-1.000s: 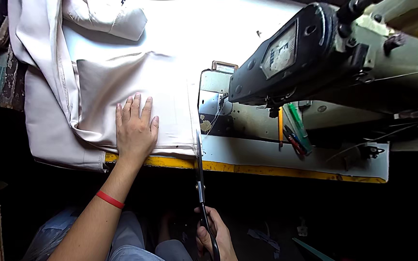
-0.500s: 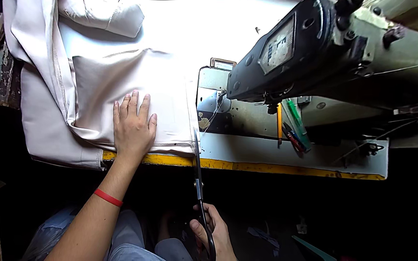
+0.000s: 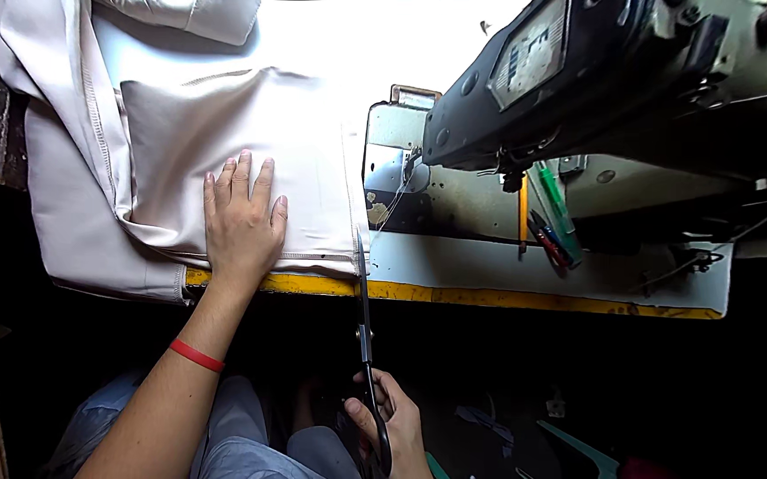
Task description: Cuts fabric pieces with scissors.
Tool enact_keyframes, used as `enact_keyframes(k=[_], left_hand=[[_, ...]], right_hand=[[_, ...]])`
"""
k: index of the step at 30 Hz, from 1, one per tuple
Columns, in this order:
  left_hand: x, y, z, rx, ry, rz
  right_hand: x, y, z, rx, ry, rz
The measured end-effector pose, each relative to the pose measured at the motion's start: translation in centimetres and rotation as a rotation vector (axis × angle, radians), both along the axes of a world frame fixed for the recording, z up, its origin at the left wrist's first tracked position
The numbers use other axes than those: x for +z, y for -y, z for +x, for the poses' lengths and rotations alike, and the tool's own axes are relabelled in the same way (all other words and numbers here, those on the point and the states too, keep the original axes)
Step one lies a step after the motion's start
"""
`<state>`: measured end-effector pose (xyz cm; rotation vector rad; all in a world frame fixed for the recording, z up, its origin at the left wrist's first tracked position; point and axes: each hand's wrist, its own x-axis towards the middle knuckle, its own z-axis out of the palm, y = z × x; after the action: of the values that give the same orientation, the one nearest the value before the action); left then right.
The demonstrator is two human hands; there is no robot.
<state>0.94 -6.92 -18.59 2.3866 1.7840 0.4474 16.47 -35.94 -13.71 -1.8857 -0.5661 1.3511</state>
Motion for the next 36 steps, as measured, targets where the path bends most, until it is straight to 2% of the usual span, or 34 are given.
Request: enact_keyframes(k=[8, 13, 22, 36], left_hand=[[-0.1, 0.2, -0.2, -0.024, -0.012, 0.0], [-0.4, 0.4, -0.5, -0.047, 0.002, 0.006], [-0.1, 0.5, -0.4, -0.039, 0.008, 0.013], [-0.2, 0.6, -0.4, -0.038, 0.012, -0.014]], right_hand=[[-0.1, 0.9, 0.0, 0.02, -0.043, -0.014], [-0.5, 1.3, 0.4, 0.117, -0.1, 0.075], [-0.8, -1.2, 0.9, 0.14, -0.152, 0.129], [-0.1, -1.8, 0.7, 0.094, -0.049, 0.051]])
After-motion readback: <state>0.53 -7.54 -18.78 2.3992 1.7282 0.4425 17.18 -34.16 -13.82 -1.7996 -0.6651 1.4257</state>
